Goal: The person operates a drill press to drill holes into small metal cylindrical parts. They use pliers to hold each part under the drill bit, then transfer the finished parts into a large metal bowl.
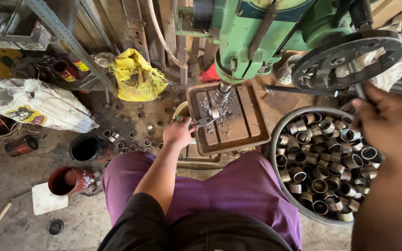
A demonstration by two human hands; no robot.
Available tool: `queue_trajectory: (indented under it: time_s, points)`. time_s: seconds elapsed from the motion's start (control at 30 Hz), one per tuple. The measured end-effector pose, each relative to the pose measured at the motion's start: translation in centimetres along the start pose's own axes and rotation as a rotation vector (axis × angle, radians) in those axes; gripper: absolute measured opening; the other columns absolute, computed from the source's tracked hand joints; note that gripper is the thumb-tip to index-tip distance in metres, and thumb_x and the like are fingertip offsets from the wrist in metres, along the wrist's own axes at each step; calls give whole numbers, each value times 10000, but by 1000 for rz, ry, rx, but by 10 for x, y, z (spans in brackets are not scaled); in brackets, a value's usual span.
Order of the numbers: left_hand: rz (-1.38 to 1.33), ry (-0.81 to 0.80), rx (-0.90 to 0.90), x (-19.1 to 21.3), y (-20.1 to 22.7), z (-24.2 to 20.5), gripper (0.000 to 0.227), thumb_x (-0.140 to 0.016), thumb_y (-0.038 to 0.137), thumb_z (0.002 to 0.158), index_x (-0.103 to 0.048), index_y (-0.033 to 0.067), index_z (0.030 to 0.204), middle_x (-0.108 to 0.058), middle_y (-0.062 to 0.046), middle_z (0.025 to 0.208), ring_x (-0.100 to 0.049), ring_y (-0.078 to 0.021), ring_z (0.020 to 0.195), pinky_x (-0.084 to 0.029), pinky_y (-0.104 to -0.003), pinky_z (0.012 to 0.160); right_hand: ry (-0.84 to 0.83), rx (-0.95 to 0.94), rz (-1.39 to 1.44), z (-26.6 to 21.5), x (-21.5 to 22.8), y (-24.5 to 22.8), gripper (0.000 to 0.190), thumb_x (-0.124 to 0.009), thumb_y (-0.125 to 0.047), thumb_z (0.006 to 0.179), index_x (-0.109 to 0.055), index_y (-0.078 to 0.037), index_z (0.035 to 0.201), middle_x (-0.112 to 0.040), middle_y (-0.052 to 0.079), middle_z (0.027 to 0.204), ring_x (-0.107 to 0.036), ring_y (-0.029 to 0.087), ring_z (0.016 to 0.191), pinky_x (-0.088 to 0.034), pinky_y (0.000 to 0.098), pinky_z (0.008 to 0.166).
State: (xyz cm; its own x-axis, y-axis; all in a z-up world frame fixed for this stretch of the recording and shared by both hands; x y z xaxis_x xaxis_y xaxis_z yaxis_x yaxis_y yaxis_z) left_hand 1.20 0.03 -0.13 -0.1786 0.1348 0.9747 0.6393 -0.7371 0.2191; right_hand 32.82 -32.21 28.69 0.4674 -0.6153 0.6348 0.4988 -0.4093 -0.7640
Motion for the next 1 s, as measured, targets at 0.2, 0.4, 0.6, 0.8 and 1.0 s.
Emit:
queue_trajectory:
  time_s: [0.2,0.4,0.6,0.8,1.0]
  points:
    - [65,-73,-7,0,-2,2,410,-557,553,979,-625,189,1156,-682,-2,1134,-698,-184,979,-573,-388,860,61,4,185,1,-39,6,322,-594,-78,1095,-640,-61,1413,-649,14,811,-549,50,617,-434,210,532]
    - [41,-209,58,3,2,2,403,-530,541,1010,-614,197,1202,-668,-2,1172,-700,-182,982,-586,-367,832,15,-89,59,-7,0,-31,320,-627,-94,1060,-702,-85,1371,-620,15,757,-513,63,570,-386,228,490]
    - [31,-82,11,7,2,2,407,-575,541,967,-633,196,1175,-675,-24,1167,-690,-220,1036,-541,-435,913,163,-22,131,-1,-41,0,358,-691,-69,1011,-675,-59,1368,-634,-26,740,-515,31,552,-397,208,465]
    - [7,-104,16,11,2,0,373,-594,505,971,-634,195,1175,-671,-37,1201,-694,-254,1034,-547,-441,904,223,237,209,3,-70,19,267,-667,-21,1072,-704,8,1335,-601,-48,791,-492,12,640,-392,203,571]
    - [12,-77,14,8,0,1,380,-603,517,973,-639,179,1143,-681,-43,1189,-707,-256,1005,-549,-445,881,263,218,198,3,-72,21,276,-679,-19,1047,-711,-7,1321,-613,-53,788,-498,6,628,-408,196,563]
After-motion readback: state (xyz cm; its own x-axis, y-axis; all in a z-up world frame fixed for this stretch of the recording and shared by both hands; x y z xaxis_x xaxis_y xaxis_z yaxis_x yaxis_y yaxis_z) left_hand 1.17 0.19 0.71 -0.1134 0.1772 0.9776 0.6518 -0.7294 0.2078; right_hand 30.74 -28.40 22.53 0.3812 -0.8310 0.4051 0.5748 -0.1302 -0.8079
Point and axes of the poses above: each hand's wrist, its own z-axis towards the middle knuckle, its own x-axis out of the back of the hand, y = z × x, the point moved 1 cm from there along z, towards the middle knuckle
